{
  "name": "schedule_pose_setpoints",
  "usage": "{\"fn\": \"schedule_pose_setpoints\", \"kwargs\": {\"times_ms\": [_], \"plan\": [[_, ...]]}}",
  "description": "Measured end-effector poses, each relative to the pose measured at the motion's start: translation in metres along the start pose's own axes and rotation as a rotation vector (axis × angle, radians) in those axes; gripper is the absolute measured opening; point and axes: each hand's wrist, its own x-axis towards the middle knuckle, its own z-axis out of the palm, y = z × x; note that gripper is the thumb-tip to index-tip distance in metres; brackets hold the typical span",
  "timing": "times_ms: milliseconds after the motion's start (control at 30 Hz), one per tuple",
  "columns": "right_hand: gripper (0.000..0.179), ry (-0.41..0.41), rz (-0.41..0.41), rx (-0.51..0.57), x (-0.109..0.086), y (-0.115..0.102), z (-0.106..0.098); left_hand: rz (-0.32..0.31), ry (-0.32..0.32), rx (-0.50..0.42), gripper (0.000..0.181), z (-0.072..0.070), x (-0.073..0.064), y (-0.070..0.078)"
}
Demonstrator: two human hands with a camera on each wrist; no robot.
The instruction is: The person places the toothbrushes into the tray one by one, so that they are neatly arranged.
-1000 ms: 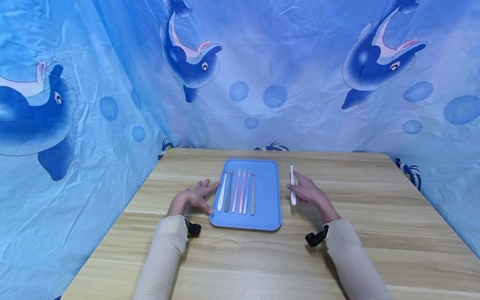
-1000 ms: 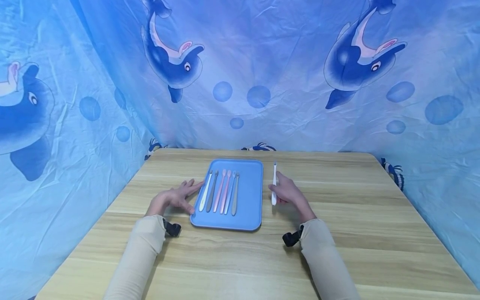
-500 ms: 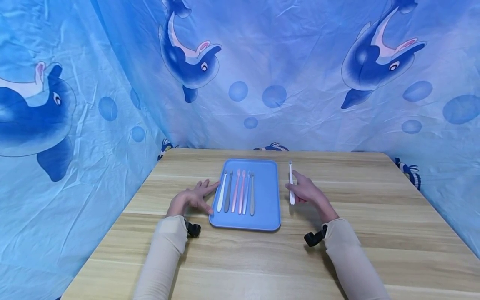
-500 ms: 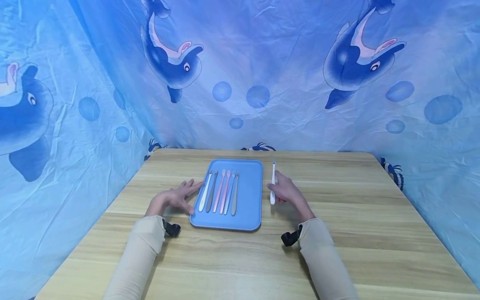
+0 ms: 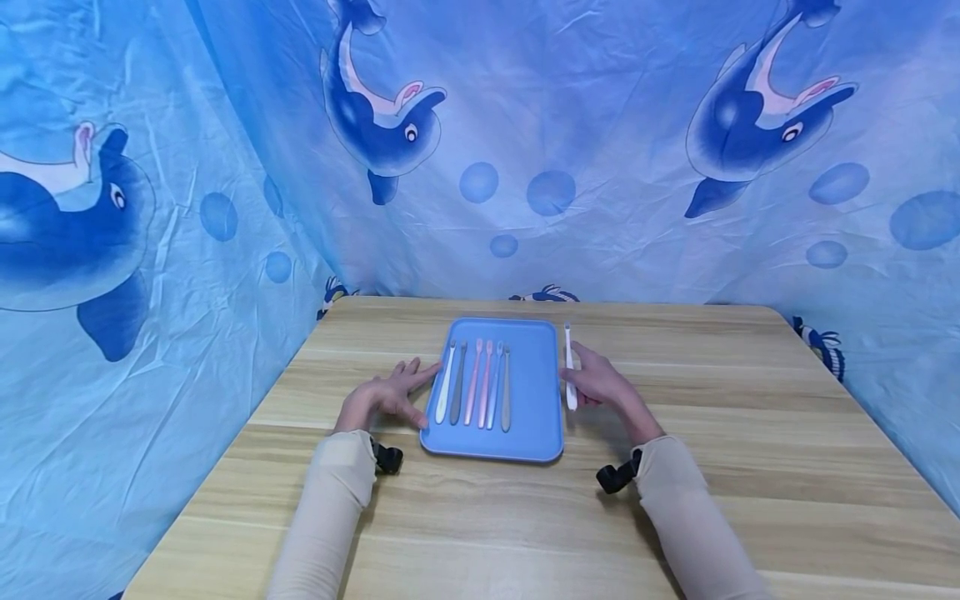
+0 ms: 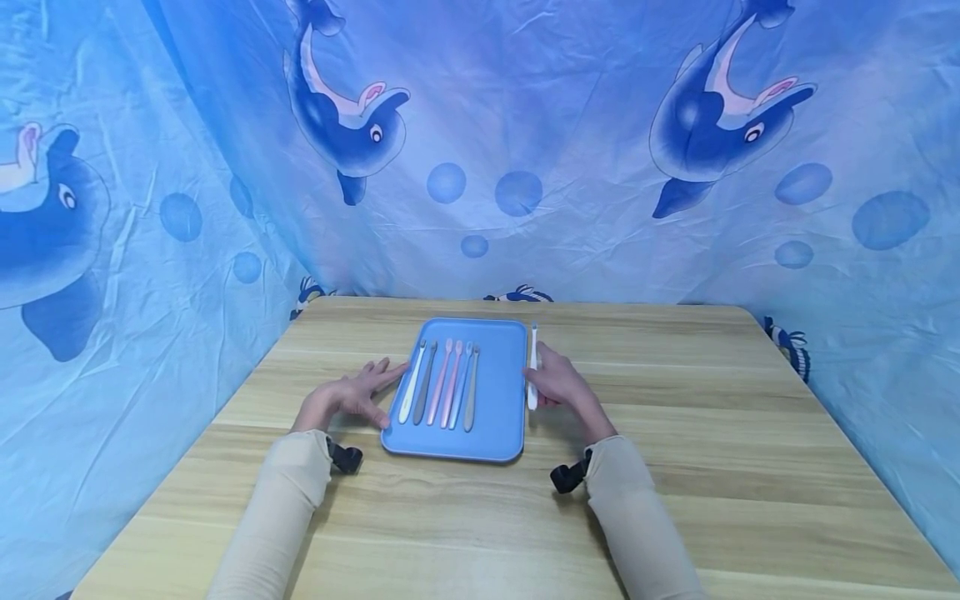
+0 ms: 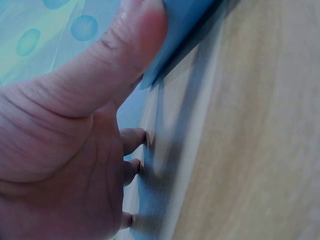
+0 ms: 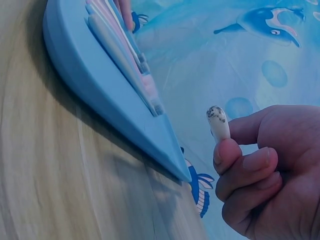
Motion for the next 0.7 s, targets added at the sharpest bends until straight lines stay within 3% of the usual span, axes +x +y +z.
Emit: {"fn": "schedule_pose_setpoints", "kwargs": {"times_ms": [400,700], "plan": [[0.066,-0.030,-0.028,0.041,0.006,-0.011,0.017,0.012,-0.003,0.004,0.127,-0.001,0.000,-0.001],[0.069,-0.033,0.001,0.041,0.011,-0.014,0.028,0.017,-0.007,-0.009,0.129,-0.001,0.000,0.000]]}}
